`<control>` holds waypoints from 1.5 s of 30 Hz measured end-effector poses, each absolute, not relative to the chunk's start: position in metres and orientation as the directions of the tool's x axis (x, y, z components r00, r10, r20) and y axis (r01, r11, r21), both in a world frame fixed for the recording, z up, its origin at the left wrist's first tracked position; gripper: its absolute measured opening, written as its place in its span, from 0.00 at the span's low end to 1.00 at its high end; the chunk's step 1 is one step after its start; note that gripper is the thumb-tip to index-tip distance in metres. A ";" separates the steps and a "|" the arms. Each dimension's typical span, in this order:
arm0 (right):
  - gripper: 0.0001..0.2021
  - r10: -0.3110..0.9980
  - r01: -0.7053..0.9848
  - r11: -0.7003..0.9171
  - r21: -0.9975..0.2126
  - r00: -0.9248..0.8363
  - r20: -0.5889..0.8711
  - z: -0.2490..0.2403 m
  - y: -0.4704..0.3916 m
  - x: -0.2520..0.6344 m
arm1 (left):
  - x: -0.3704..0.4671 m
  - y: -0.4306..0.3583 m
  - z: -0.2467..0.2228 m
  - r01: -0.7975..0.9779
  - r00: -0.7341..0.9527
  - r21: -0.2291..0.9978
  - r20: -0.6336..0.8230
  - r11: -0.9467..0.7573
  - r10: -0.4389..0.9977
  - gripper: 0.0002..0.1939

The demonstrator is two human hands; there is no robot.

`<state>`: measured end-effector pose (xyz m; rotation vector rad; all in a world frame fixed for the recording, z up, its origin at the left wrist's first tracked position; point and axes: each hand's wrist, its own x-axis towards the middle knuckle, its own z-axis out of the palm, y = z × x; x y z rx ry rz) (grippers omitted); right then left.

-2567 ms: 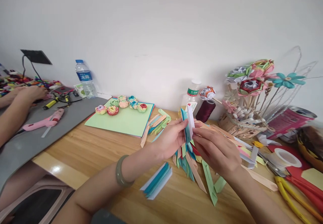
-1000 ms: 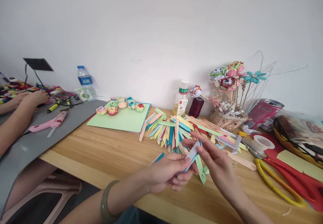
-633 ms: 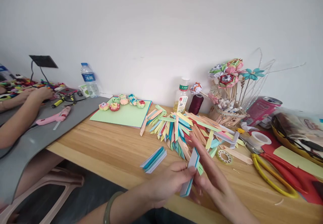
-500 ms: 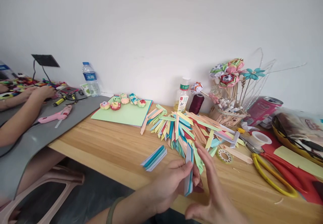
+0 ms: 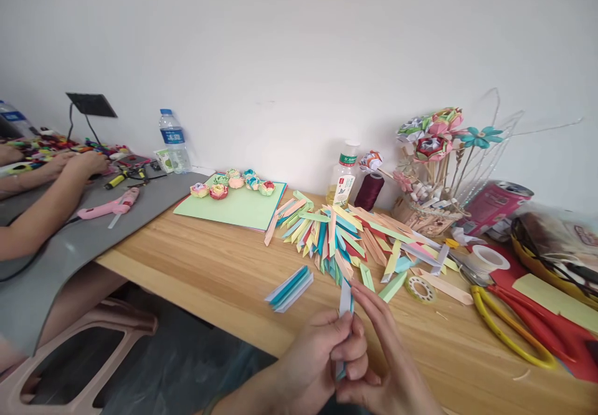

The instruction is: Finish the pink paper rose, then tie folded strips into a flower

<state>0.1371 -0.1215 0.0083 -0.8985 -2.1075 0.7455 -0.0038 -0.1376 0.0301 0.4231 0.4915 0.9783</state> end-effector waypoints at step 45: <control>0.07 0.369 0.375 0.927 0.002 -0.914 0.167 0.021 -0.034 0.063 | -0.093 -0.123 0.001 0.907 -0.013 0.419 0.112 -0.035 0.994 0.16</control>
